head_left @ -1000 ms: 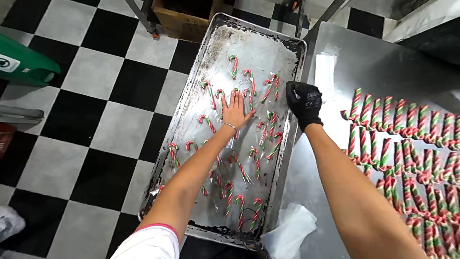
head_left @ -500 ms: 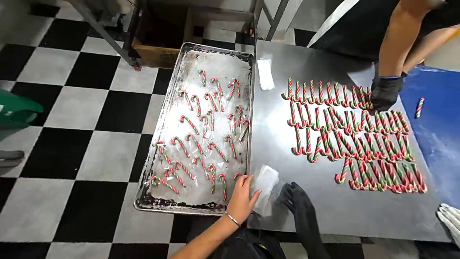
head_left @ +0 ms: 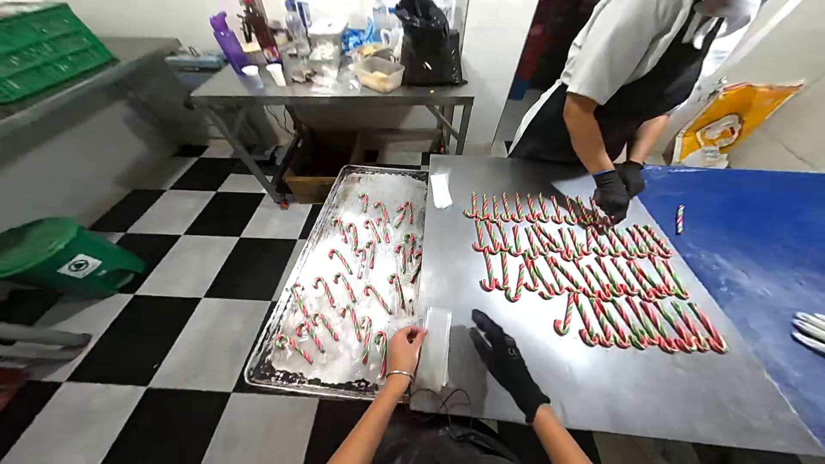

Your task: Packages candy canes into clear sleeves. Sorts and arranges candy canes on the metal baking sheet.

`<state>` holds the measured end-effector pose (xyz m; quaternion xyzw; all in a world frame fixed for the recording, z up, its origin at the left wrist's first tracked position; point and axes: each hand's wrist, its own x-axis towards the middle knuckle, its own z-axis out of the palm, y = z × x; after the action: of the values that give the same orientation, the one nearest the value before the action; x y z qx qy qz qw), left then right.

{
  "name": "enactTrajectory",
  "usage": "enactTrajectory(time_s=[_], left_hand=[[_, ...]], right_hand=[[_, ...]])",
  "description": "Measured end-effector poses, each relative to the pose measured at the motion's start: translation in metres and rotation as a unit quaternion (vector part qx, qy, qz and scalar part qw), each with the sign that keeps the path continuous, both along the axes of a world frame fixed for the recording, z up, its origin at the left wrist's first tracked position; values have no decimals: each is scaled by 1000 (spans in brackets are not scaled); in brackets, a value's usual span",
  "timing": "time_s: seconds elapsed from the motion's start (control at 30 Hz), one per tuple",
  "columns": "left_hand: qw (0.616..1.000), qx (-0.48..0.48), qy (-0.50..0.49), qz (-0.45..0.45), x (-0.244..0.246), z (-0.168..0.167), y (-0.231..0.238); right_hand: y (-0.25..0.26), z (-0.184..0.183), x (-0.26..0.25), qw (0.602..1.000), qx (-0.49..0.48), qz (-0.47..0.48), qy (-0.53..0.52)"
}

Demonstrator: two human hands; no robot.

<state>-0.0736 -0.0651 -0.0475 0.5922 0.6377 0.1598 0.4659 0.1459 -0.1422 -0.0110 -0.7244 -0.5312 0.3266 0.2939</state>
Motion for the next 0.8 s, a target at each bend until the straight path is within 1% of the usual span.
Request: enactTrajectory(time_s=[0.07,0.13,0.2,0.27,0.33,0.37,0.43,0.5,0.53,0.57,0.6,0.63,0.67,0.7,0.73,0.77,0.8], left_hand=[[998,15,-52,21,-4,0,-3],[996,26,-81,26,-9,-3,-6],[995,32,-91,31,-11,-8,-6],[994,21,-89,59,-9,-5,-5],[992,15,-79,92,-5,0,-3],[992,13,-82,98,-6,1,-2],[988,17,-116,96,-9,0,-2],[984,28,-149,92,-12,4,-3],[981,41,-161,96,-13,8,-2],[977,53,-176,104,-13,14,-2],[972,69,-195,108,-14,21,-2],[967,95,-211,103,-14,29,-4],[962,132,-224,89,-14,35,-7],[954,176,-236,67,-13,40,-10],[943,221,-247,39,-12,44,-13],[932,261,-252,9,-10,48,-15],[923,295,-246,-19,-9,52,-18]], right_hand=[[31,11,30,995,-29,-24,-94],[78,18,49,987,-40,-44,-147],[124,10,57,979,-23,-64,-194],[153,3,50,964,-73,-70,-247],[157,-1,31,951,-123,-65,-275],[151,-5,17,946,-130,-60,-289],[124,-6,-13,943,-142,-40,-298],[93,0,-33,939,-179,1,-293],[81,5,-35,944,-185,19,-272],[72,11,-34,957,-176,32,-229],[63,19,-30,975,-147,30,-164],[54,27,-26,992,-93,20,-79],[44,36,-23,1000,-24,4,15],[34,51,-24,994,42,-16,102],[25,69,-26,980,104,-37,168],[15,87,-29,963,162,-50,211],[7,103,-32,948,220,-57,223]])
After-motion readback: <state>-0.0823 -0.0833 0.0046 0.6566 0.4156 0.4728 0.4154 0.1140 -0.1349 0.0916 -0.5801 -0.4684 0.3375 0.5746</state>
